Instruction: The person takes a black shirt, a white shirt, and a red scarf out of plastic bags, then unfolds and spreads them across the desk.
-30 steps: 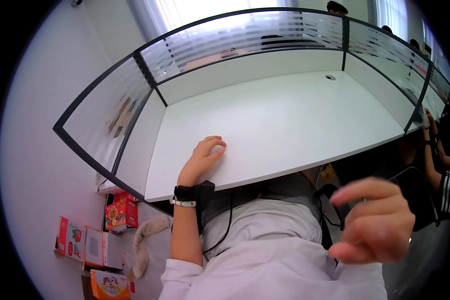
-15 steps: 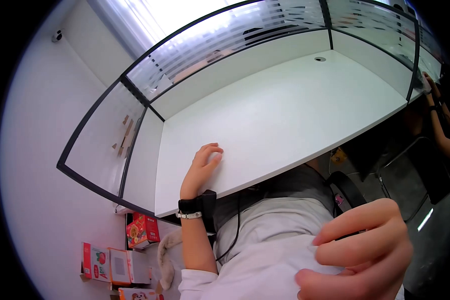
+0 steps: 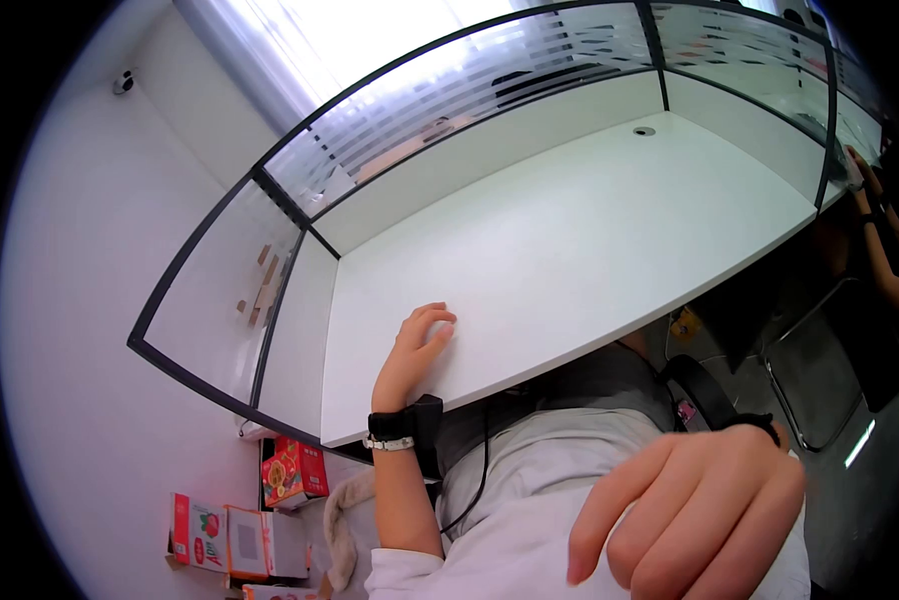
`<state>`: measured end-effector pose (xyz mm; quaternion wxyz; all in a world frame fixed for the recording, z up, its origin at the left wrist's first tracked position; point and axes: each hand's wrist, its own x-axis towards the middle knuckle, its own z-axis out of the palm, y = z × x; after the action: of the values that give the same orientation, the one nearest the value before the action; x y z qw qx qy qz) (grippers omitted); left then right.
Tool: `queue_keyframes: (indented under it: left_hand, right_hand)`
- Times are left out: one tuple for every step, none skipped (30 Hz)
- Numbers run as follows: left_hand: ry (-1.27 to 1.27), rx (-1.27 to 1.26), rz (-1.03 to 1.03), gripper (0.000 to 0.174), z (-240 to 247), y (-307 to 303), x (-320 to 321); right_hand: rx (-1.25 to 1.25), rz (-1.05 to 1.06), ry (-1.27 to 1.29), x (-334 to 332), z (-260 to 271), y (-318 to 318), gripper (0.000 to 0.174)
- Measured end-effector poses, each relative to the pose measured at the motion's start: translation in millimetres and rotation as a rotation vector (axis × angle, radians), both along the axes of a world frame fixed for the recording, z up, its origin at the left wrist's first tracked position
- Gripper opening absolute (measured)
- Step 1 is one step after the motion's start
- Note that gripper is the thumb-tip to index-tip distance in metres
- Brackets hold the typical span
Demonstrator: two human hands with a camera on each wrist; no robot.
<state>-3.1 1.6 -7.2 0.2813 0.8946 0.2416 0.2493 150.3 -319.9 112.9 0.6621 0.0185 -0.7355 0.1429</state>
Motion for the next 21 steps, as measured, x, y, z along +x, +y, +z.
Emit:
queue_keyframes:
  left_hand:
    - [0.004,0.019,-0.009,0.022,-1.4,1.2,-0.8]
    - [0.043,0.012,-0.015,0.020,-1.3,3.7,-2.2]
    - [0.068,0.010,-0.001,0.020,2.0,1.8,-2.3]
    - [0.064,0.012,0.002,0.021,1.4,2.3,-2.1]
    - [0.062,0.011,0.005,0.021,0.5,2.7,-2.6]
    - [0.062,0.016,0.012,0.021,0.7,2.9,-3.6]
    - [0.064,0.002,0.008,0.021,0.5,3.2,-3.4]
    - [0.065,-0.013,0.001,0.021,0.6,3.8,-2.7]
    - [0.066,-0.019,0.016,0.022,2.2,2.1,-2.6]
    - [0.068,-0.029,0.027,0.022,3.3,0.6,-2.0]
    - [0.071,-0.042,0.039,0.023,4.1,-1.3,-1.5]
    - [0.069,-0.042,0.041,0.023,3.1,-0.4,-1.5]
    - [0.071,-0.020,0.033,0.023,1.8,0.6,-2.1]
    - [0.074,0.003,0.025,0.023,1.2,1.8,-2.8]
    - [0.075,0.003,0.029,0.023,2.2,1.9,-3.0]
    - [0.068,0.005,0.016,0.023,3.0,1.4,-3.0]
    - [0.063,0.007,0.002,0.023,3.4,1.1,-3.3]
    - [0.063,0.005,0.005,0.023,3.7,0.5,-2.9]
    - [0.066,0.006,0.008,0.023,4.5,0.4,-2.4]
    - [0.074,-0.003,0.016,0.023,5.1,0.2,-2.2]
    - [0.084,-0.014,0.025,0.023,5.2,-1.1,-2.3]
  right_hand:
    - [-0.154,0.162,0.150,-12.7,-7.7,-7.1,0.018]
    - [-0.309,0.325,0.302,-19.3,-12.6,-9.7,0.021]
    - [-0.299,0.336,0.298,-14.9,-12.9,-9.8,0.021]
    - [-0.487,0.581,0.264,-5.2,-12.1,-11.8,0.026]
    - [-0.677,0.825,0.223,1.6,-10.2,-12.2,0.032]
    - [-0.780,0.930,0.207,5.8,-1.4,-8.9,0.040]
    - [-0.778,0.934,0.203,7.1,-0.7,-6.0,0.040]
    - [-0.777,1.014,0.169,9.0,-0.9,-3.5,0.042]
    - [-0.775,1.092,0.132,11.0,-0.6,-1.5,0.044]
    - [-0.774,1.109,0.126,10.5,0.4,-1.9,0.047]
    - [-0.776,1.108,0.124,9.5,0.5,-1.9,0.047]
    - [-0.758,1.136,0.143,8.1,0.1,-1.4,0.047]
    - [-0.742,1.166,0.163,7.1,-0.3,-0.5,0.047]
    - [-0.730,1.201,0.168,7.0,-0.1,1.1,0.043]
    - [-0.730,1.206,0.167,8.0,0.4,1.7,0.043]
    - [-0.766,1.240,0.165,9.4,1.3,1.0,0.041]
    - [-0.801,1.274,0.164,10.7,1.9,0.1,0.040]
    - [-0.835,1.309,0.162,11.7,1.6,-0.1,0.039]
    - [-0.832,1.313,0.163,11.8,0.3,0.2,0.039]
    - [-0.793,1.347,0.127,11.0,-1.9,-0.3,0.042]
    - [-0.754,1.382,0.094,9.1,-4.3,-0.8,0.045]
